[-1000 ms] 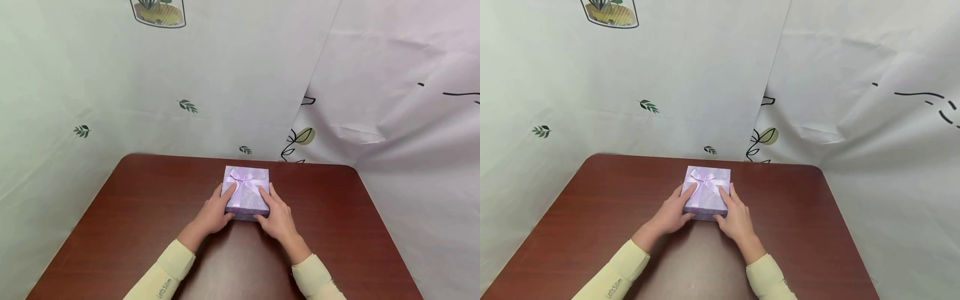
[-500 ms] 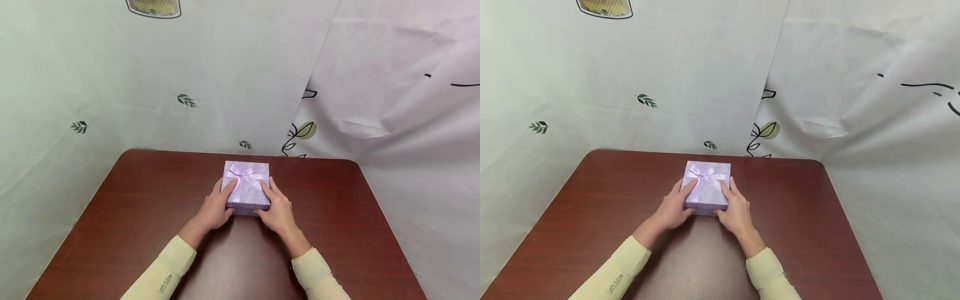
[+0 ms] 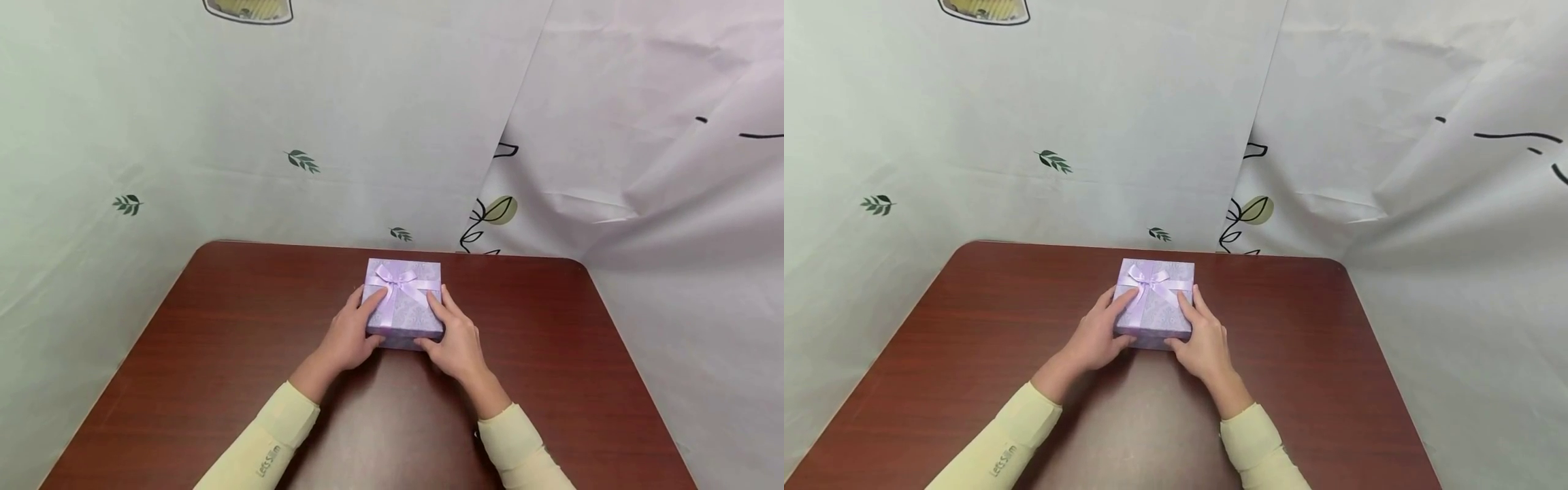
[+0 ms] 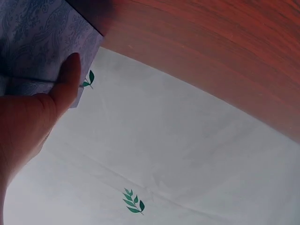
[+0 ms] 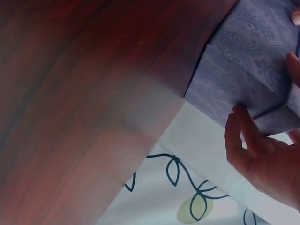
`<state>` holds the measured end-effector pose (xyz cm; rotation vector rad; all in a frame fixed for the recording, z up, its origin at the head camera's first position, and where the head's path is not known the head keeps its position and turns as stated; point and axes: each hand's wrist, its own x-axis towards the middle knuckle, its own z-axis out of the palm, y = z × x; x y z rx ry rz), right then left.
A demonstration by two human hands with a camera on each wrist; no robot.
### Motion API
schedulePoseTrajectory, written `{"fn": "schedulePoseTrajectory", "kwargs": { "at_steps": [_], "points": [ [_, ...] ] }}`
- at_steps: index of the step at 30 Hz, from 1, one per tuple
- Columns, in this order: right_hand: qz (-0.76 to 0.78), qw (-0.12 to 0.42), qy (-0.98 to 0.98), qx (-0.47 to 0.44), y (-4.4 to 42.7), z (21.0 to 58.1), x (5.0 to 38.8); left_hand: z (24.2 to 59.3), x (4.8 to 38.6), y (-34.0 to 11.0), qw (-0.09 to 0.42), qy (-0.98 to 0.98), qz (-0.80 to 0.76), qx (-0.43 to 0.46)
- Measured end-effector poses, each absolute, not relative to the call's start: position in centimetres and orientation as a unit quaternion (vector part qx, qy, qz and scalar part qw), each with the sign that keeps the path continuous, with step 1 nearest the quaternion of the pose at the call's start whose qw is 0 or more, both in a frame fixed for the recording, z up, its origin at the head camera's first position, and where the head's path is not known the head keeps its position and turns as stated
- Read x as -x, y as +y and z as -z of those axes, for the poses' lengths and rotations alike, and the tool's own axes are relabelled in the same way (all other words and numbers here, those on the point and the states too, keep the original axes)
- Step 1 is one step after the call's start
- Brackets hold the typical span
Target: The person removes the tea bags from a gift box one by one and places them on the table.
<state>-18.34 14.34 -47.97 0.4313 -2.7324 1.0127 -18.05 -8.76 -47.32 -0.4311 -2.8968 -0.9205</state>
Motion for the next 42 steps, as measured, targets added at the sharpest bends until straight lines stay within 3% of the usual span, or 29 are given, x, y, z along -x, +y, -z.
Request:
{"fn": "schedulePoseTrajectory", "kwargs": {
  "at_steps": [22,42],
  "points": [
    [-0.359,0.104,-0.914,-0.157,14.2,47.2,18.5,46.9,17.6,-9.1,0.010,-0.934,0.332,0.127],
    [-0.360,0.114,-0.914,-0.147,14.4,46.3,18.4,46.1,18.1,-9.2,0.038,-0.935,0.321,0.145]
  ]
}}
